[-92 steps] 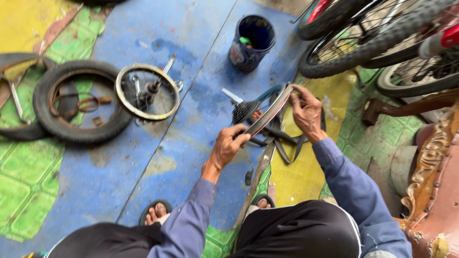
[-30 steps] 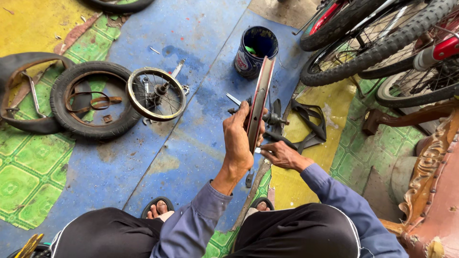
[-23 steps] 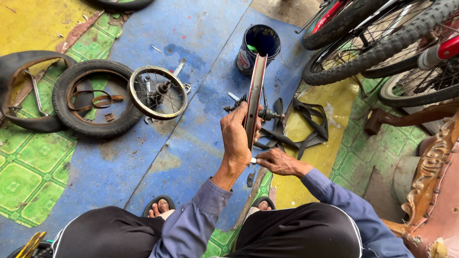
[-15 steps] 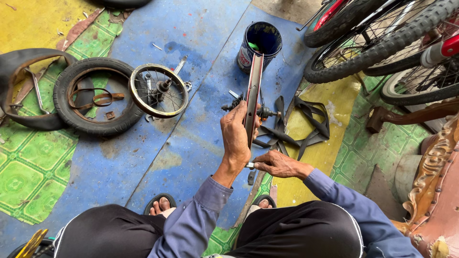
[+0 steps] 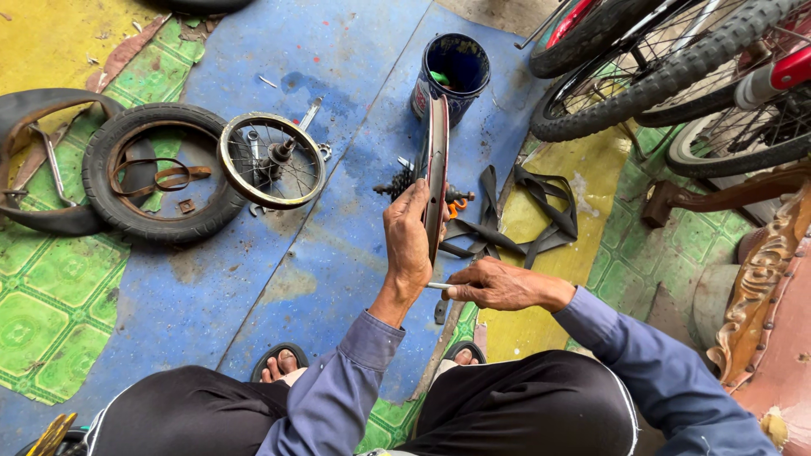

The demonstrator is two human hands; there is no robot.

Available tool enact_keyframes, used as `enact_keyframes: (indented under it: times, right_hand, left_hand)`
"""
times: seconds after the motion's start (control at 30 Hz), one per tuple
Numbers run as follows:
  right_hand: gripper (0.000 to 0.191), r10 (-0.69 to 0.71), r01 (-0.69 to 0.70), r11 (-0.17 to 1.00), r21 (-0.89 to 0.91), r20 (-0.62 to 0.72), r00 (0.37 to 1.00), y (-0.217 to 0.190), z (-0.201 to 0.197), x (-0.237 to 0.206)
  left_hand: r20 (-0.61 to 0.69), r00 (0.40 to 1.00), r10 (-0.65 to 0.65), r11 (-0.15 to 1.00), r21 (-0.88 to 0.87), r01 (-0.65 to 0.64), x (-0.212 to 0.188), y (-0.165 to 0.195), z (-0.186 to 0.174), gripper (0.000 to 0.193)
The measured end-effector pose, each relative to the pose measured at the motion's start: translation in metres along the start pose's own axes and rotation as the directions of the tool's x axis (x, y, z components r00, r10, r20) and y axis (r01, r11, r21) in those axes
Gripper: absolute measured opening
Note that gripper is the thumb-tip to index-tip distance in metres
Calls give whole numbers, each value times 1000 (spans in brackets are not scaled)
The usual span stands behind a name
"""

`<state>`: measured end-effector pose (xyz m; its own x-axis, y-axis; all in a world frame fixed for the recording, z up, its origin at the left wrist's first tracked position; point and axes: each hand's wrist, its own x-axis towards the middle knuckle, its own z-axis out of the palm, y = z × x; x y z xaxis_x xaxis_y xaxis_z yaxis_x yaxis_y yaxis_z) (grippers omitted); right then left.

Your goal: The person is repairing a bicycle wheel by cutting and removing a rubber strip from the rim using scissors. They then place the wheel aside and handle a bicycle tire, inspecting it and placing it on a rack.

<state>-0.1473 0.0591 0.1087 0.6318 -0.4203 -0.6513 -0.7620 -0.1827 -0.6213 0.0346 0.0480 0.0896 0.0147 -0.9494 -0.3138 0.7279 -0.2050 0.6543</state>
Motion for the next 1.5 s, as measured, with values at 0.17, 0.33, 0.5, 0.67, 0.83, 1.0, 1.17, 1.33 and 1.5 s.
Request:
enact_keyframes:
  times: [0.17, 0.33, 0.5, 0.67, 0.83, 1.0, 1.17, 1.33, 1.5]
  right_hand:
    - [49, -136, 137, 990, 36, -14, 991, -7, -7, -1]
    - [47, -47, 41, 989, -141, -41, 998, 4, 3, 13]
    - [48, -105, 71, 965, -254, -125, 987, 19, 22, 23]
    - [47, -68, 25, 972, -232, -180, 981, 24, 15, 18]
    - [49, -74, 34, 982, -188, -205, 976, 18, -9, 13]
    - [52, -100, 69, 988, -138, -237, 966, 14, -38, 8]
    - [53, -106, 83, 991, -104, -243, 964, 6, -46, 6]
    - [52, -95, 64, 986, -155, -202, 975, -1, -45, 6]
    - [53, -48, 13, 981, -193, -176, 983, -7, -41, 7]
  left_hand:
    - [91, 989, 113, 977, 173, -127, 3, -9, -9, 40]
    - [58, 997, 41, 960, 275, -56, 13, -25, -34, 42]
    - [54, 998, 34, 916, 399, -53, 19, -44, -51, 47]
    - [39, 994, 106, 888, 447, -112, 23, -44, -55, 46]
    - [53, 997, 53, 905, 420, -70, 25, -39, -50, 45]
    - [77, 997, 13, 917, 396, -42, 23, -39, -49, 43]
    - [82, 997, 11, 916, 398, -43, 23, -39, -50, 43]
    - [90, 996, 20, 926, 374, -52, 22, -42, -50, 41]
    - [100, 995, -17, 949, 316, -15, 20, -42, -51, 38]
